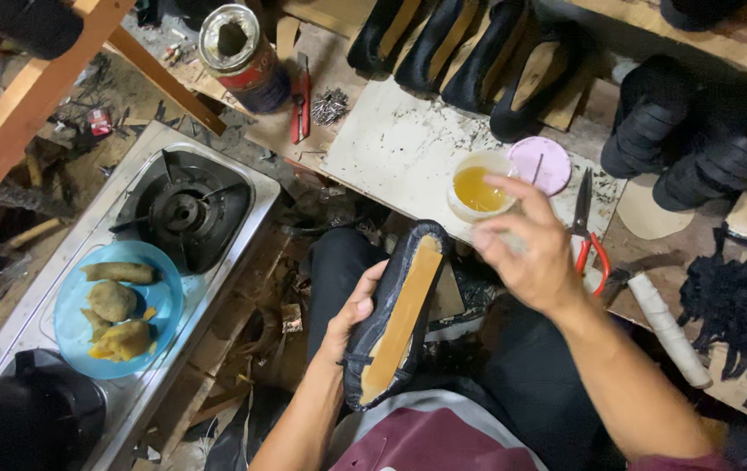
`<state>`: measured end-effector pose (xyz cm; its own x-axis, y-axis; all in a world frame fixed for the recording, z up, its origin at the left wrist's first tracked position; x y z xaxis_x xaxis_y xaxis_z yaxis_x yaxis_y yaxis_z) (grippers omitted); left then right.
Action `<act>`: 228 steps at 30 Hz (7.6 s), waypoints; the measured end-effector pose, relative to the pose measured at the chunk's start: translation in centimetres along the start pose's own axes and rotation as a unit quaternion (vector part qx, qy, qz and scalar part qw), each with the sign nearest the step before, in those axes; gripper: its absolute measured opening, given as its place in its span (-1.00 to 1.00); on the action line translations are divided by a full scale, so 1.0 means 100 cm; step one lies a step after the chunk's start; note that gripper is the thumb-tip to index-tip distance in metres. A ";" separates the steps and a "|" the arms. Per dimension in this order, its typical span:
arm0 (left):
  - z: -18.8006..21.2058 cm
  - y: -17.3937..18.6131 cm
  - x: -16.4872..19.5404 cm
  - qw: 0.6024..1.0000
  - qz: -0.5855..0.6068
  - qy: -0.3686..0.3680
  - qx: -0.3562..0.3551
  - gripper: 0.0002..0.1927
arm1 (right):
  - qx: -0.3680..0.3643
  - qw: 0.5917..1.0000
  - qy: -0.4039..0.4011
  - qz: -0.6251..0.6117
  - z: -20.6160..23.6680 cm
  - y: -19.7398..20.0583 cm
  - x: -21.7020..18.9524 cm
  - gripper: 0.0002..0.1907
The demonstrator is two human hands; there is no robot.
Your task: The person sits on the floor and repeatedly applies a yellow liquid to the sole of a black shoe using their fingers. They dip their fingers into a small container of liquid and spread it across the sole, then place the shoe on a nearby shelf and repeat the process with another shoe.
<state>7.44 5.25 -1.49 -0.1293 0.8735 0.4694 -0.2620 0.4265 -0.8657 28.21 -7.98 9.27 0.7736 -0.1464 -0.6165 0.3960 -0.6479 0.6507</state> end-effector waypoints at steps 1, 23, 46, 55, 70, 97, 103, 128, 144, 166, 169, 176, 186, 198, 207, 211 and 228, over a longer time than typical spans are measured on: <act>-0.001 -0.003 0.000 1.000 -0.007 -0.001 -0.006 -0.12 | 0.002 1.000 0.020 -0.016 0.005 -0.002 -0.010 -0.69; 0.003 -0.013 -0.001 0.989 -0.146 -0.010 -0.023 -0.10 | 0.051 0.985 0.135 0.096 0.009 -0.010 -0.054 -0.75; 0.003 -0.014 -0.009 0.992 -0.124 0.004 -0.017 -0.15 | 0.077 0.982 0.145 0.096 0.020 -0.003 -0.052 -0.76; 0.001 -0.014 -0.007 0.989 -0.146 -0.002 -0.013 -0.11 | 0.046 0.978 0.162 0.127 0.015 -0.007 -0.061 -0.75; -0.001 -0.002 -0.005 0.995 -0.094 -0.032 0.020 -0.14 | 0.012 0.986 0.059 0.156 -0.003 -0.005 -0.029 -0.64; -0.003 -0.001 -0.010 0.997 -0.069 -0.010 0.045 -0.15 | -0.020 0.990 0.025 0.136 0.002 -0.016 -0.008 -0.65; -0.004 0.002 -0.012 0.996 -0.071 -0.010 0.046 -0.16 | -0.016 0.992 0.014 0.124 0.005 -0.018 -0.004 -0.65; -0.007 0.008 -0.014 0.999 0.036 0.004 -0.005 -0.15 | 0.046 0.976 0.047 0.206 -0.010 -0.005 0.030 -0.64; 0.001 0.015 -0.011 0.996 0.092 0.006 -0.018 -0.15 | -0.142 0.943 -0.017 0.300 -0.039 -0.034 0.062 -0.20; -0.007 -0.012 -0.008 0.992 -0.122 -0.035 0.006 -0.13 | -0.011 0.995 0.102 -0.007 0.024 -0.006 -0.033 -0.59; -0.010 -0.013 -0.011 0.992 -0.128 -0.024 -0.004 -0.15 | 0.000 0.978 0.190 0.086 0.028 -0.016 -0.046 -0.49; -0.009 -0.016 -0.013 0.987 -0.161 -0.024 -0.018 -0.18 | 0.017 0.978 0.167 0.121 0.033 -0.018 -0.035 -0.59; -0.006 -0.025 -0.011 0.985 -0.170 -0.006 -0.010 -0.23 | 0.089 0.965 0.168 0.181 0.034 -0.011 -0.041 -0.74; -0.009 -0.021 -0.016 0.984 -0.178 -0.013 -0.005 -0.26 | 0.071 0.984 0.095 0.130 0.029 -0.010 -0.037 -0.73; -0.013 -0.018 -0.013 0.989 -0.133 -0.059 0.023 -0.15 | 0.043 0.997 -0.023 -0.058 0.047 -0.020 -0.016 -0.66; -0.014 -0.028 -0.004 0.981 -0.142 -0.127 0.019 0.01 | -0.049 0.920 -0.137 -0.363 0.071 -0.047 -0.016 -0.23; -0.008 -0.032 0.014 0.987 0.100 -0.072 -0.099 -0.04 | -0.137 0.818 -0.244 -0.502 0.093 -0.038 -0.019 0.01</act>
<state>8.83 5.33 1.82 -0.2970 0.9088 0.2931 -0.0268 0.2989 -0.9539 20.60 -12.19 3.83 -0.2731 0.0327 -0.9614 0.8583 -0.4431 -0.2588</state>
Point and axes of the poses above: each hand's wrist, its own z-axis away from the middle knuckle, its own y-axis out of the back of the hand, x = y × z, the point moved 5 cm from there along -z, towards the middle knuckle, and after that the axes turned 5 degrees about z, right-handed, at the moved point
